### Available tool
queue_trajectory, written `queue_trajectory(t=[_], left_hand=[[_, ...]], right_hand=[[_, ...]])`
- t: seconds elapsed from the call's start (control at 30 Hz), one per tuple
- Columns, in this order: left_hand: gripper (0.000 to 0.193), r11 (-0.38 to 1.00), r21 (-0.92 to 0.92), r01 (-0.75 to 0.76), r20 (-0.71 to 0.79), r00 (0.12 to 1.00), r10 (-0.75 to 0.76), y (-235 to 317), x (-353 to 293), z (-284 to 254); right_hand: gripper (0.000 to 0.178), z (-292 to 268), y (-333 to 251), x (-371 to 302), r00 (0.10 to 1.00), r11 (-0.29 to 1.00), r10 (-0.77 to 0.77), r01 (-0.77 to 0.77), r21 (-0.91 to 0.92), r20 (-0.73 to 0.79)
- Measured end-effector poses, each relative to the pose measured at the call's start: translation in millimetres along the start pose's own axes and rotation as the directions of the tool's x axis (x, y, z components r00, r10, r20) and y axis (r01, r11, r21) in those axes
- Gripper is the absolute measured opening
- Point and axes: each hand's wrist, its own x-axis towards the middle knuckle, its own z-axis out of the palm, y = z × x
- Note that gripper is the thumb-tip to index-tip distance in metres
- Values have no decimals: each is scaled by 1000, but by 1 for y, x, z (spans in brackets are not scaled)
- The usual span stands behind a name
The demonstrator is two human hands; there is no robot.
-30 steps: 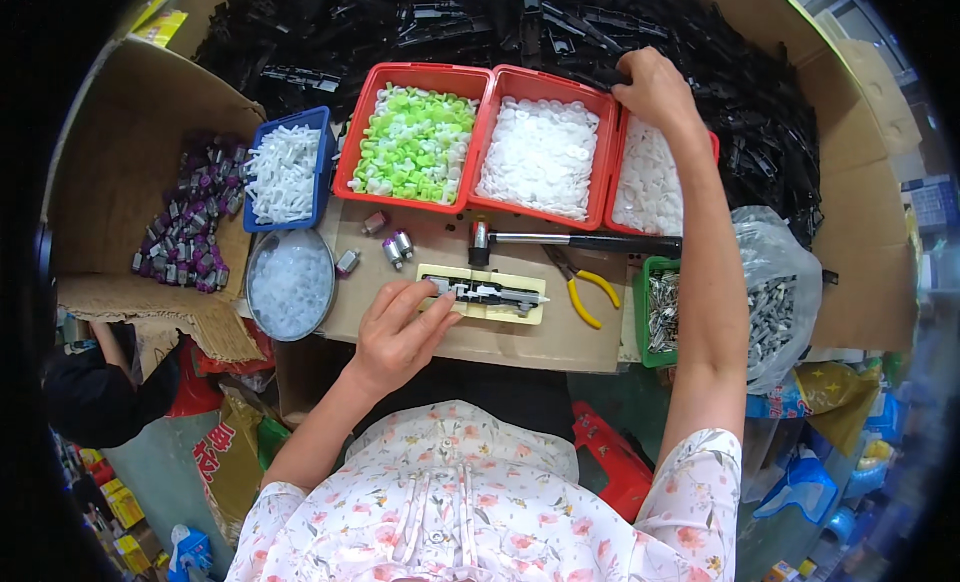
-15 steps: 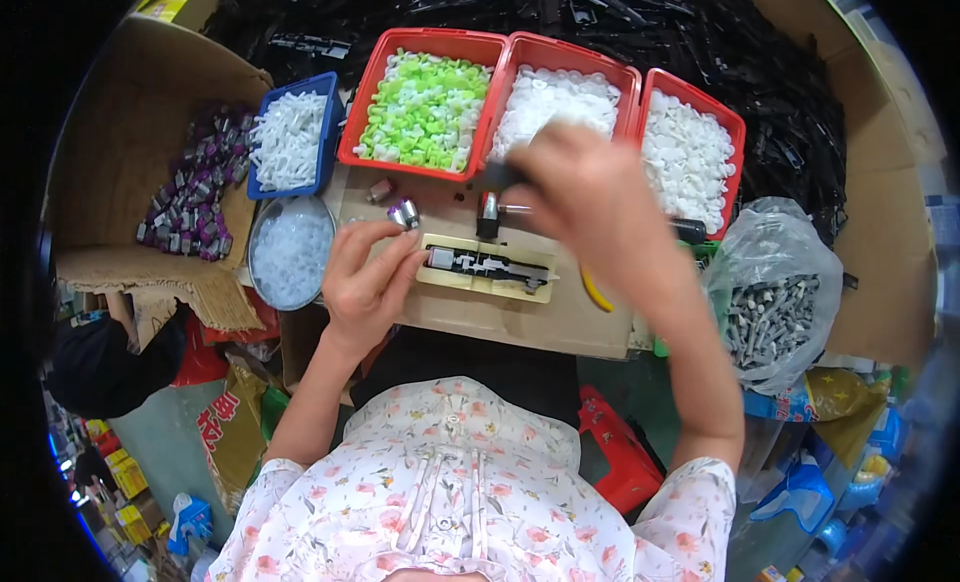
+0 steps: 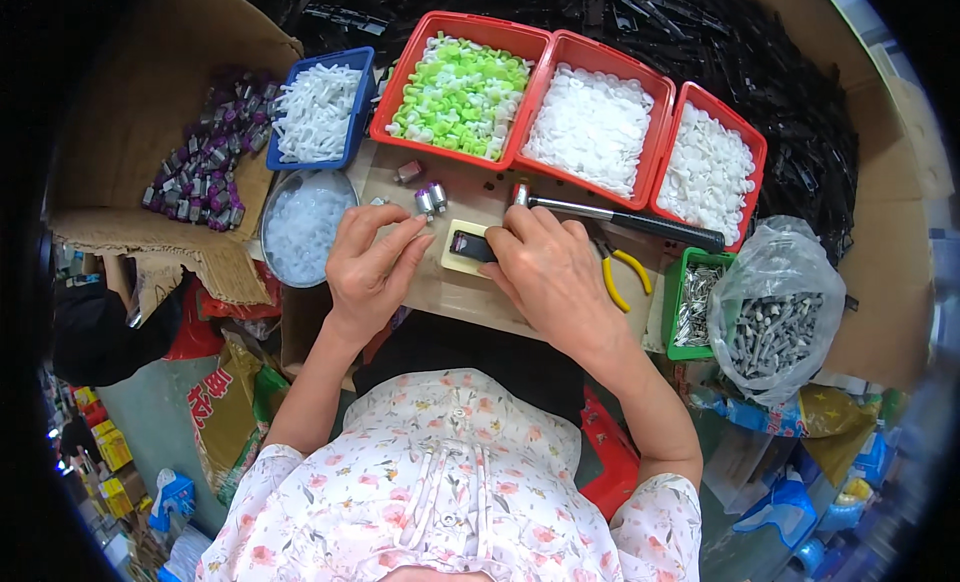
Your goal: The person is manually assembling small plastic toy components, using a small hammer and pliers to fit parts together at a factory workbench.
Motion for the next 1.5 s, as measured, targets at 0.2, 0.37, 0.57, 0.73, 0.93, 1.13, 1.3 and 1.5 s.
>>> queue_trajectory(t=[0.2, 0.37, 0.57, 0.73, 0.93, 1.13, 1.3, 1.5], left_hand=[[24, 999, -35, 0, 6, 1000, 0, 0, -4, 3], [28, 995, -63, -72, 39, 996, 74, 9, -4, 14], [31, 972, -116, -204, 143, 965, 220, 24, -5, 30], [30, 943, -139, -304, 207, 922, 328, 30, -5, 46], [30, 937, -169, -306, 175, 926, 334, 28, -7, 54], [30, 930, -155, -334, 143, 923, 356, 25, -8, 56], [28, 925, -148, -349, 102, 925, 365, 24, -10, 60], [28, 920, -147, -363, 129, 915, 381, 24, -7, 56]], right_hand=[[30, 4, 3, 2, 1000, 1000, -2, 3, 17, -10], [31, 5, 7, -1, 999, 998, 21, -19, 65, -33], [28, -23, 51, -10, 946, 990, 111, -79, 113, -305], [12, -14, 57, -15, 992, 883, 74, -111, -456, -99], [16, -14, 59, -17, 995, 824, 82, -101, -558, -58], [16, -36, 35, -53, 959, 912, 75, -177, -371, -273], [11, -39, 14, -97, 914, 906, 397, -377, 191, -78], [18, -37, -3, -107, 880, 937, 344, -301, 176, -328]])
